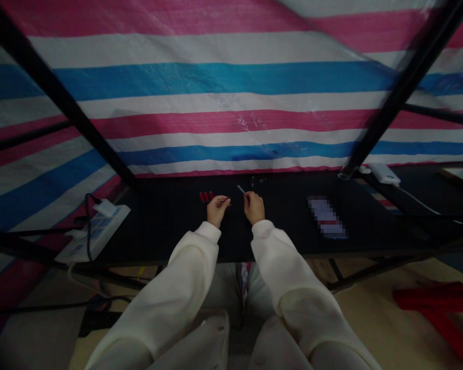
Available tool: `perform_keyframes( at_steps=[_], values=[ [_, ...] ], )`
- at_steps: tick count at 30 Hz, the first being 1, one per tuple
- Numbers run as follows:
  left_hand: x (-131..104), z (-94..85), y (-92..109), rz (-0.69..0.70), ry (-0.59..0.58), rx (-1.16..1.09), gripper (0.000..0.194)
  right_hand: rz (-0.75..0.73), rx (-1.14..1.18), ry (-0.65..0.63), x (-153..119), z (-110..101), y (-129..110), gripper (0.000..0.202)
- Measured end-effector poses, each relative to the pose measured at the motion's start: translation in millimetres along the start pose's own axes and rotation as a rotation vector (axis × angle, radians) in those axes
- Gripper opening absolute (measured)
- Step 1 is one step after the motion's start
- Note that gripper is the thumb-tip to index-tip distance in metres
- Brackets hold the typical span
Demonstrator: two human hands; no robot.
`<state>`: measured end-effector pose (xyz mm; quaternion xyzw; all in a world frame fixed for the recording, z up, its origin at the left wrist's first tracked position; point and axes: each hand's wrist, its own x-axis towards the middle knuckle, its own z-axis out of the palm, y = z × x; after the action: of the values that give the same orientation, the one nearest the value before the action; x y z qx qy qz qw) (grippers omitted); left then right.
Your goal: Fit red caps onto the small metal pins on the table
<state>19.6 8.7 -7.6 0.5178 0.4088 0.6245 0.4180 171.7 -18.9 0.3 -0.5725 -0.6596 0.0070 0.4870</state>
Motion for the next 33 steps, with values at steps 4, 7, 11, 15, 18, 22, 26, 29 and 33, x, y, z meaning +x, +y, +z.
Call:
perform_keyframes(
  at_steps=[4,7,11,15,18,22,26,29,33],
  values=[
    [-1,0.3,5,-0.037,0.026,-0.109,0.027,0.052,0.019,-0.002,-2,1,2,0.019],
    [-1,-0.2,10,-0.08,0.062,-0.125,0.028,0.026,0.021,-0.032,-1,1,2,0.022],
    [-2,0.2,16,-0.12,0.099,-0.124,0.026,-0.019,-0.036,-0.097,-1,-1,-1,0.021],
    [-3,1.1,19,-0.139,0.126,-0.143,0.027,-0.043,-0.08,-0.14,-1,-3,-4,0.021],
    [-3,0.7,19,-0.145,0.136,-0.156,0.027,-0.048,-0.109,-0.16,-1,-3,-4,0.022],
    [-1,-0.6,14,-0.131,0.137,-0.166,0.029,-0.055,-0.148,-0.192,-1,-4,-5,0.024],
    [1,-2.5,9,-0.105,0.134,-0.157,0.03,-0.067,-0.154,-0.212,-1,-6,-7,0.024],
    [0,-2.7,10,-0.098,0.119,-0.144,0.033,-0.07,-0.139,-0.203,-1,-6,-7,0.022],
    [-5,0.6,13,-0.062,-0.036,-0.07,0.042,-0.069,-0.135,-0.187,-1,-4,-6,0.022]
  ],
)
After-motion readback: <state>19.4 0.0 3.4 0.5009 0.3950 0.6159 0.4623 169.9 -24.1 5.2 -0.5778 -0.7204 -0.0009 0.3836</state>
